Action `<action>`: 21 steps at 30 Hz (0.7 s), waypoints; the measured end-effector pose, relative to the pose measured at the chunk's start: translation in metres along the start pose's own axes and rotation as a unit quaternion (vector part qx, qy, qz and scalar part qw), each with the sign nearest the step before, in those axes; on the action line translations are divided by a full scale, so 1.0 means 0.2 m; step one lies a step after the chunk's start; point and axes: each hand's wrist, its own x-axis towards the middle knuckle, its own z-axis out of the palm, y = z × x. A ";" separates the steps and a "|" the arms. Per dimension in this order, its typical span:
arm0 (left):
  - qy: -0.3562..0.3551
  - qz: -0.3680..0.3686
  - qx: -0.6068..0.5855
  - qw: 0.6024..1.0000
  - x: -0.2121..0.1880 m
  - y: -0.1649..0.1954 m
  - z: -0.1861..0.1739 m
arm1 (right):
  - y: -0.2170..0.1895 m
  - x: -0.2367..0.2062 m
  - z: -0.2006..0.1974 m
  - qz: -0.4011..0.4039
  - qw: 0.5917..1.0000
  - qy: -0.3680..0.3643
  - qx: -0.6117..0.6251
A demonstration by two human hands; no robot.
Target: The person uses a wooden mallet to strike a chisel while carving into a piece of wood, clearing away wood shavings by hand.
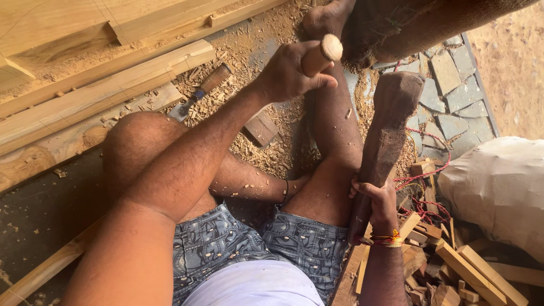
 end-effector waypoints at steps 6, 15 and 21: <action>0.144 -0.028 0.080 0.986 0.00 -0.07 0.07 | 0.01 -0.02 -0.03 -0.001 1.000 -0.002 0.022; -0.091 -0.059 0.011 0.994 0.12 -0.01 0.05 | 0.01 -0.05 -0.01 -0.007 1.000 0.002 0.024; -0.258 -0.138 -0.085 0.953 0.06 0.10 0.00 | -0.01 -0.06 0.03 -0.006 1.000 0.010 0.013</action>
